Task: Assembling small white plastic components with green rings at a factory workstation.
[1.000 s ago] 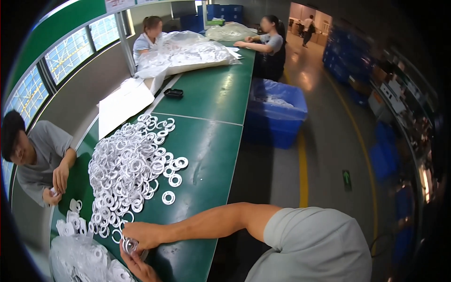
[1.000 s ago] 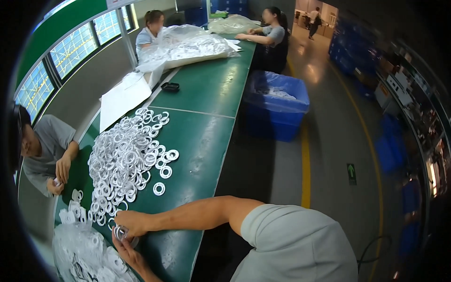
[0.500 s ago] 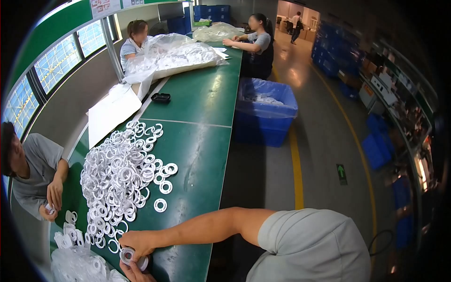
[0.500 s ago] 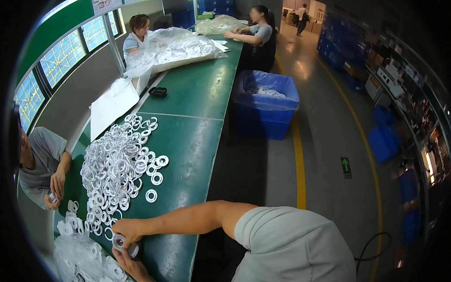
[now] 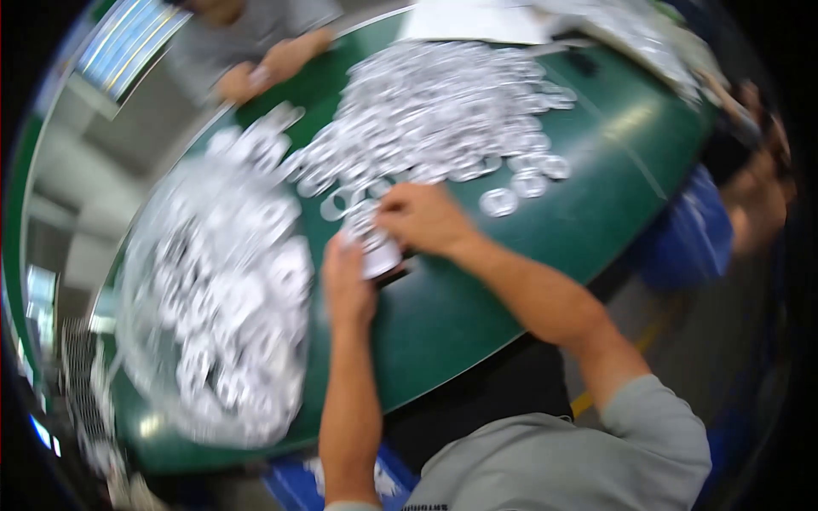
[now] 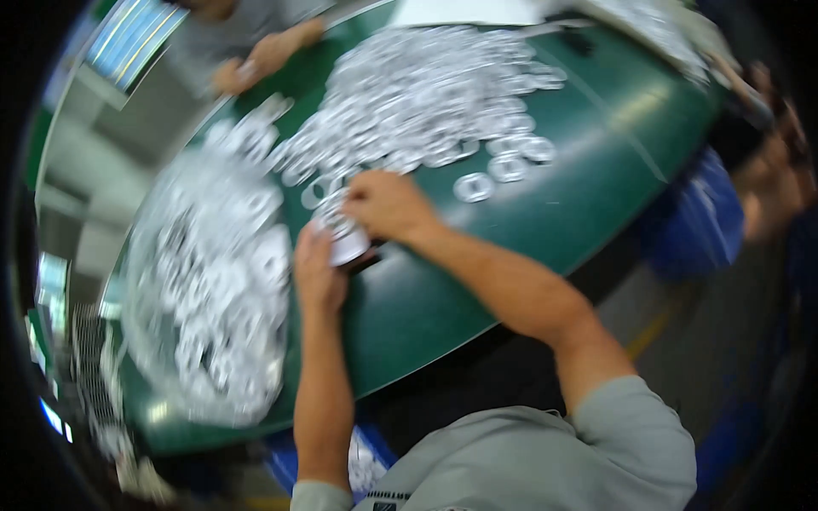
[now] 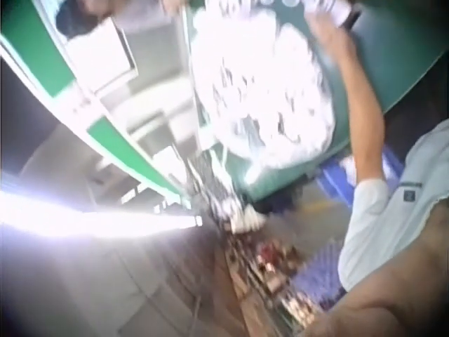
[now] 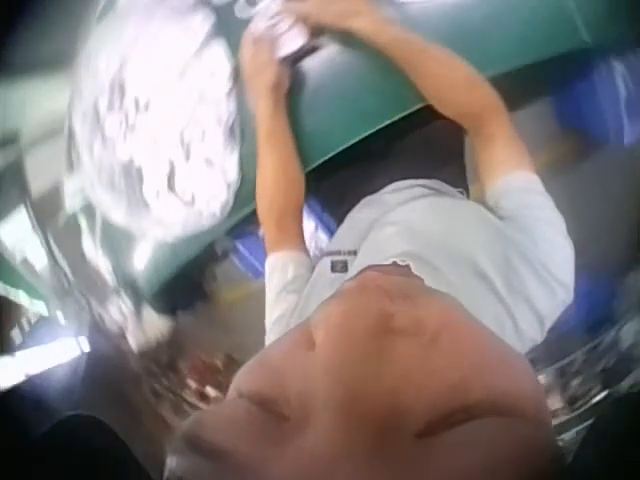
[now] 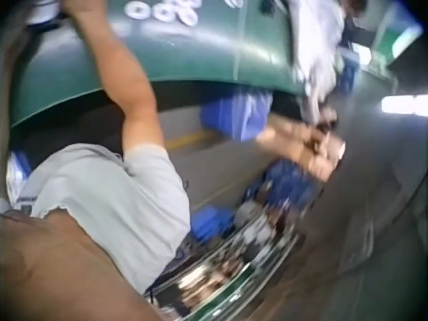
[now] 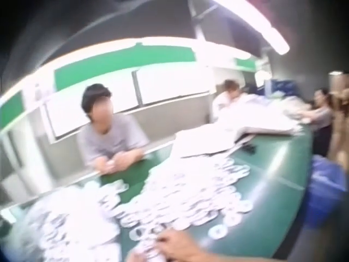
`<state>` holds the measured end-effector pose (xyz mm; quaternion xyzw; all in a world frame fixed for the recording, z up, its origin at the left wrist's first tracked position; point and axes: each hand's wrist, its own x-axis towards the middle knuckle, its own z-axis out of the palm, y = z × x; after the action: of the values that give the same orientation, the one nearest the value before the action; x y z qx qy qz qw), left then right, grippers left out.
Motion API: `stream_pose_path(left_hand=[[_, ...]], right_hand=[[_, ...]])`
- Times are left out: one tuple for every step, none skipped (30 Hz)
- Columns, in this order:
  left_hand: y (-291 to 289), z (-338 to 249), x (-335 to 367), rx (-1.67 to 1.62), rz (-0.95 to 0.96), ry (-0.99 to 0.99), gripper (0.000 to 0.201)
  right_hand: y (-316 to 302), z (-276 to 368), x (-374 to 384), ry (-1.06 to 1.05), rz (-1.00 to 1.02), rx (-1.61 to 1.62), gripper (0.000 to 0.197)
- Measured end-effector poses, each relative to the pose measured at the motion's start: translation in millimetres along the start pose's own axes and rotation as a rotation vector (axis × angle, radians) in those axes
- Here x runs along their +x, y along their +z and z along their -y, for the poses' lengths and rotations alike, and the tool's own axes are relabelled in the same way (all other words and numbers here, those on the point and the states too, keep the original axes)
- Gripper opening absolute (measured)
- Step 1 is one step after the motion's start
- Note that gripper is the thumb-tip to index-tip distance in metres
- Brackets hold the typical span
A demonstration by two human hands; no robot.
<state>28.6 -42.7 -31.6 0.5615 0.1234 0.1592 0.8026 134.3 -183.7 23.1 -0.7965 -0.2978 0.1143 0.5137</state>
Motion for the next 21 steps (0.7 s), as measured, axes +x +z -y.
stream_pose_path(left_hand=[[0, -4, 0, 0.007, 0.053, -0.046, 0.029], [3, -11, -3, -0.022, 0.049, -0.074, 0.029], [9, -20, -6, -0.060, 0.067, -0.104, 0.030], [7, -24, -11, -0.101, 0.049, -0.114, 0.031], [4, -25, -12, -0.149, 0.046, -0.125, 0.032], [1, -28, -13, -0.183, 0.044, -0.139, 0.038], [-1, -29, -15, -0.184, 0.038, -0.138, 0.038], [-2, -31, -16, -0.220, 0.044, -0.159, 0.042], [-1, -32, -17, -0.257, 0.052, -0.179, 0.045], [-2, -32, -17, -0.259, 0.052, -0.178, 0.045], [-3, -31, -17, -0.267, 0.082, -0.191, 0.048], [-3, -30, -17, -0.275, 0.112, -0.204, 0.050], [-3, -30, -17, -0.277, 0.111, -0.202, 0.050], [-3, -30, -17, -0.267, 0.118, -0.200, 0.051], [-2, -30, -17, -0.258, 0.125, -0.199, 0.052], [-2, -30, -16, -0.260, 0.125, -0.197, 0.052], [-1, -30, -16, -0.255, 0.128, -0.200, 0.053], [-1, -29, -15, -0.251, 0.131, -0.203, 0.053], [-1, -30, -15, -0.251, 0.131, -0.199, 0.053], [-1, -30, -15, -0.229, 0.132, -0.201, 0.055], [-1, -31, -14, -0.207, 0.133, -0.202, 0.057]], right_hand=[[4, 0, 3, 0.062, 0.062, 0.145, 0.016], [9, 0, 2, 0.078, 0.052, 0.196, 0.018], [12, 3, 2, 0.101, 0.024, 0.235, 0.019], [16, 5, 2, 0.131, 0.068, 0.280, 0.019], [18, 6, 4, 0.165, 0.099, 0.315, 0.020], [17, 9, 6, 0.217, 0.162, 0.352, 0.020], [16, 10, 5, 0.217, 0.169, 0.352, 0.020], [13, 11, 4, 0.257, 0.173, 0.410, 0.020], [9, 13, 4, 0.296, 0.175, 0.468, 0.021], [6, 13, 3, 0.292, 0.155, 0.465, 0.020], [4, 13, 2, 0.291, 0.155, 0.462, 0.020], [2, 12, 2, 0.294, 0.151, 0.435, 0.020], [1, 12, 3, 0.295, 0.148, 0.409, 0.020], [1, 13, 2, 0.294, 0.149, 0.407, 0.020], [2, 13, 1, 0.290, 0.166, 0.399, 0.020], [2, 14, 1, 0.285, 0.183, 0.392, 0.020], [3, 13, 2, 0.284, 0.184, 0.390, 0.020], [3, 11, 2, 0.284, 0.188, 0.371, 0.020], [4, 10, 3, 0.281, 0.191, 0.353, 0.020], [4, 10, 4, 0.278, 0.192, 0.353, 0.020], [5, 9, 4, 0.269, 0.188, 0.332, 0.019]])
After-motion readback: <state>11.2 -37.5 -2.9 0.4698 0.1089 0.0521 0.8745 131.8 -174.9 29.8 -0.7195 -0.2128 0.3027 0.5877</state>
